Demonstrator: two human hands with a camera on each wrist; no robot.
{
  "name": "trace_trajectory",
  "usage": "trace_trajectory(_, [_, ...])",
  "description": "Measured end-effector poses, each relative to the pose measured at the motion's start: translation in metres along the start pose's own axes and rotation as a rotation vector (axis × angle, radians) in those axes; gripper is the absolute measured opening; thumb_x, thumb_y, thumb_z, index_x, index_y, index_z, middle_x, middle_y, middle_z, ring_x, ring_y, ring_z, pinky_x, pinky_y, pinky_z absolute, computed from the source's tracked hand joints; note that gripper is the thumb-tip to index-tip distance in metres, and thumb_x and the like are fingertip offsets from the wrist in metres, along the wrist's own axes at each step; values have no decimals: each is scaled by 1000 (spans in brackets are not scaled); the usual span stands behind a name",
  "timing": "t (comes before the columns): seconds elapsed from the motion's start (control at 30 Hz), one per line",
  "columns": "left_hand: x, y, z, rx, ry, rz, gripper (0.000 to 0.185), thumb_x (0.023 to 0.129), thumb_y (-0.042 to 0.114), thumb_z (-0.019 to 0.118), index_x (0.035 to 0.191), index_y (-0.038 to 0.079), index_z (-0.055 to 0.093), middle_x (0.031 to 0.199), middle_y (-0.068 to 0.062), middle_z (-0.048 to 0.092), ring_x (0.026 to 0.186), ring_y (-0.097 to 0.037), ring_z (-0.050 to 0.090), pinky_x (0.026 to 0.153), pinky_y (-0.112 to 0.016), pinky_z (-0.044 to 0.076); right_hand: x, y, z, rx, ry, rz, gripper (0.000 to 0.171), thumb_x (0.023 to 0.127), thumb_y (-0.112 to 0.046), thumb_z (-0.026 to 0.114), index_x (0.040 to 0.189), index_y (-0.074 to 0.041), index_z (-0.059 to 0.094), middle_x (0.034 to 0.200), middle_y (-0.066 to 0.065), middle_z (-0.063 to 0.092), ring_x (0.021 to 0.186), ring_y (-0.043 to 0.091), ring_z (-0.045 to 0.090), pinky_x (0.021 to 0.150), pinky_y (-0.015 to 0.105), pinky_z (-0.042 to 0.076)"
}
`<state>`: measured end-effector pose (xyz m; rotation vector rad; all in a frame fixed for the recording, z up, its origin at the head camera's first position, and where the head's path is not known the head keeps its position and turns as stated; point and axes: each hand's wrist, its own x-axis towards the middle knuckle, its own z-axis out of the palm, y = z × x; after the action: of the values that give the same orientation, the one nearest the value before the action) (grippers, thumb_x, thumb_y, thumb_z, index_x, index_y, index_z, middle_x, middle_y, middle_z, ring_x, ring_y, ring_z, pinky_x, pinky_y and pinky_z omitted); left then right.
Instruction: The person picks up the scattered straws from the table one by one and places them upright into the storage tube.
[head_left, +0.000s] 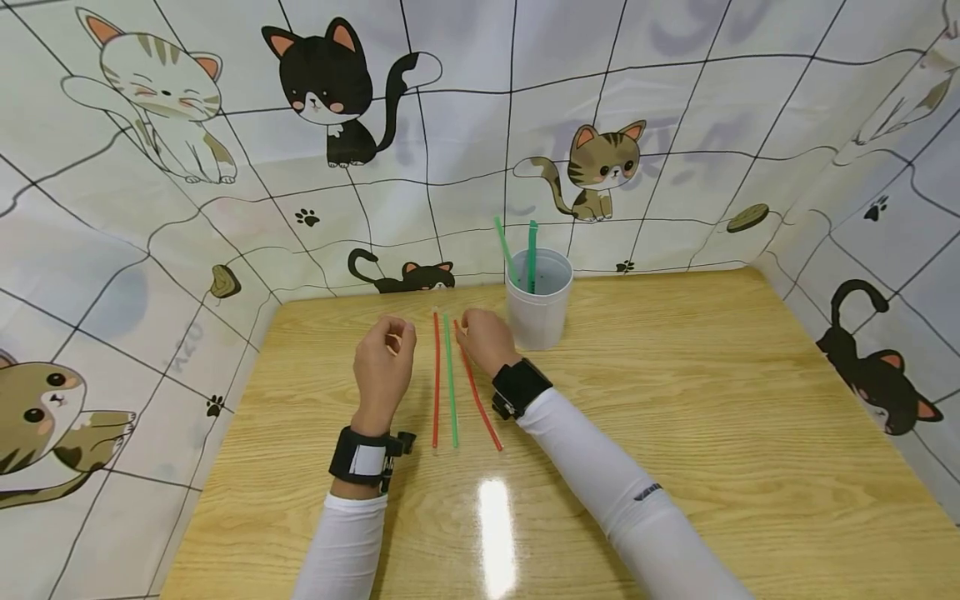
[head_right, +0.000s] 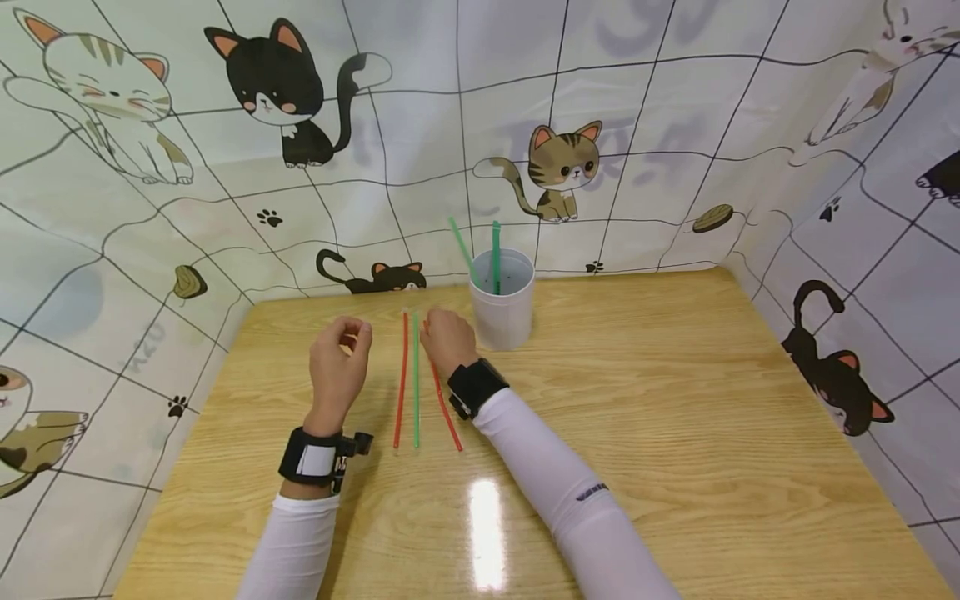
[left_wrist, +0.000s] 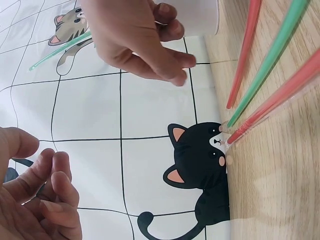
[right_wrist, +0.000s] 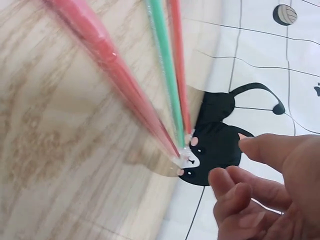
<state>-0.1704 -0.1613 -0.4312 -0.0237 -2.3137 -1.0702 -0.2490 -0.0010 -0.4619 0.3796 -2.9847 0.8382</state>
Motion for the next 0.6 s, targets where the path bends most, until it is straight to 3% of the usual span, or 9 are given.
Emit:
trace_trajectory(0.23, [-2, 1, 1, 2, -9, 8, 20, 101, 21, 61, 92, 5, 69, 78, -12, 65, 61, -21, 53, 52, -28, 33, -2, 0, 8, -57, -88, 37, 21, 95, -23, 72, 86, -4, 67, 90, 12, 73, 87, 31, 72, 76, 44, 57])
trace_trajectory(0.47, [-4, 2, 3, 13, -32, 7, 20, 101, 21, 61, 93, 4, 69, 78, -12, 66, 61, -23, 54, 52, -29, 34, -8, 5, 14, -125, -121, 36, 18, 94, -22, 74, 96, -4, 69, 93, 14, 74, 85, 29, 72, 76, 40, 58])
trace_trajectory(0.6, [-4, 2, 4, 14, -31, 1, 20, 101, 20, 61, 92, 4, 69, 78, -12, 66, 62, -23, 55, 53, -30, 34, -7, 8, 16, -124, -139, 38, 17, 94, -21, 74, 92, -4, 69, 91, 12, 73, 83, 28, 72, 74, 39, 57])
